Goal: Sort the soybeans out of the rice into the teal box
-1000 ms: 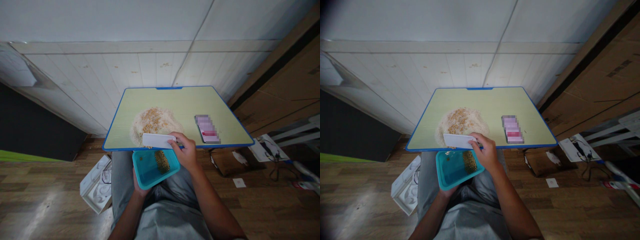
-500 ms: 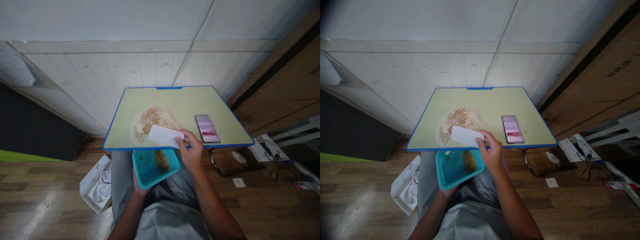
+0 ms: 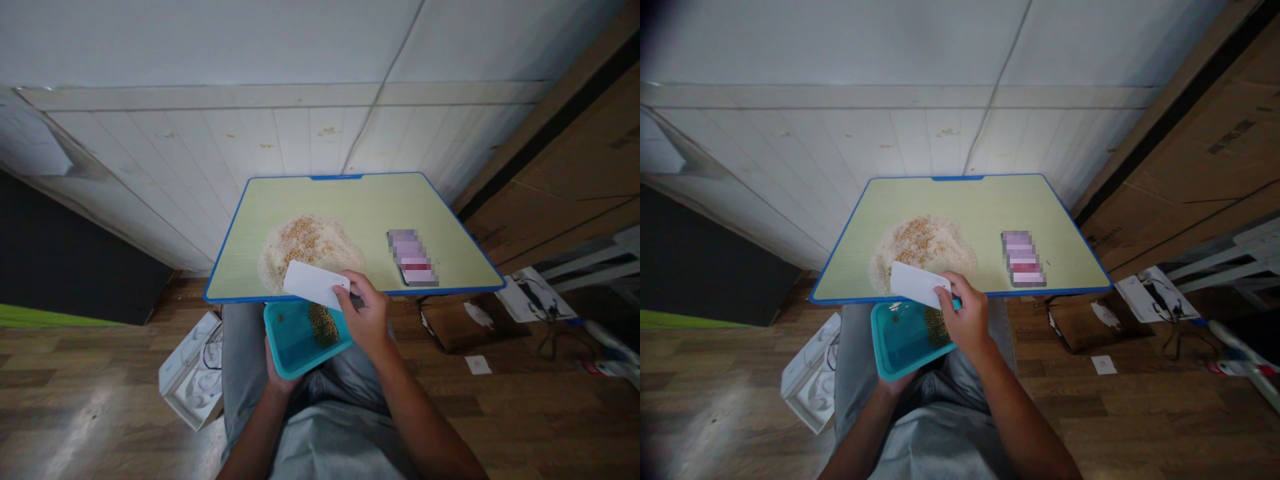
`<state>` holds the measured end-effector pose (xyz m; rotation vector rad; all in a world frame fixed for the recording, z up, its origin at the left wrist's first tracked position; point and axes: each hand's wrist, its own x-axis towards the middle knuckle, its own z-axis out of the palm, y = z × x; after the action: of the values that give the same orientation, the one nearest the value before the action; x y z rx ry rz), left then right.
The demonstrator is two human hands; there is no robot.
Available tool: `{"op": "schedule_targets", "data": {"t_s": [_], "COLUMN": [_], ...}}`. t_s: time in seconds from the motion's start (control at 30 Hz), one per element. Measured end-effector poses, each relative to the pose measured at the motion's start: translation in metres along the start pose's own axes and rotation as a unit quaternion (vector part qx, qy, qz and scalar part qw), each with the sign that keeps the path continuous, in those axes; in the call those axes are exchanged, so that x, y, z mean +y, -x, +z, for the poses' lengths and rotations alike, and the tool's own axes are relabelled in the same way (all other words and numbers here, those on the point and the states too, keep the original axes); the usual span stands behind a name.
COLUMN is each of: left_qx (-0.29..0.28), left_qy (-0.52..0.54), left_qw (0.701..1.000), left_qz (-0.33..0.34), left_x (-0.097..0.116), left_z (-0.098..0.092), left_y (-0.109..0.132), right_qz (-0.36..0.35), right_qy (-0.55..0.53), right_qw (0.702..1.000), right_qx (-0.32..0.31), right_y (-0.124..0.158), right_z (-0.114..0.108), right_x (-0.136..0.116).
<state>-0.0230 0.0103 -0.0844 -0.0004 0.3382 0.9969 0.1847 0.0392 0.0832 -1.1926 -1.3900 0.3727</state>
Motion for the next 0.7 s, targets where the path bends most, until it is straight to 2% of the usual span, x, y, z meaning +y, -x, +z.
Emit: {"op": "schedule_targets", "data": {"t_s": [0.1,0.3,0.5,0.7], "left_qx": [-0.016,-0.032,-0.072,-0.088], "left_qy": [0.006,-0.006,-0.027,-0.005], "left_qw": [1.000,0.999,0.997,0.996], "left_qz": [0.005,0.012,0.017,0.008], "left_x": [0.001,0.000,-0.002,0.000], "left_z": [-0.003,-0.010,-0.017,-0.014], "left_y": [0.000,0.002,0.005,0.002], "right_qz": [0.009,0.045,0.066,0.051], "right_qy": [0.011,0.046,0.043,-0.002], "right_qw": [1.000,0.995,0.992,0.995], "right_qx": [0.011,0.077,0.103,0.081], "right_y": [0.000,-0.004,-0.014,-0.013], "right_z": [-0.001,-0.013,-0.025,-0.020], "right_x": [0.004,0.020,0.032,0.022]}}
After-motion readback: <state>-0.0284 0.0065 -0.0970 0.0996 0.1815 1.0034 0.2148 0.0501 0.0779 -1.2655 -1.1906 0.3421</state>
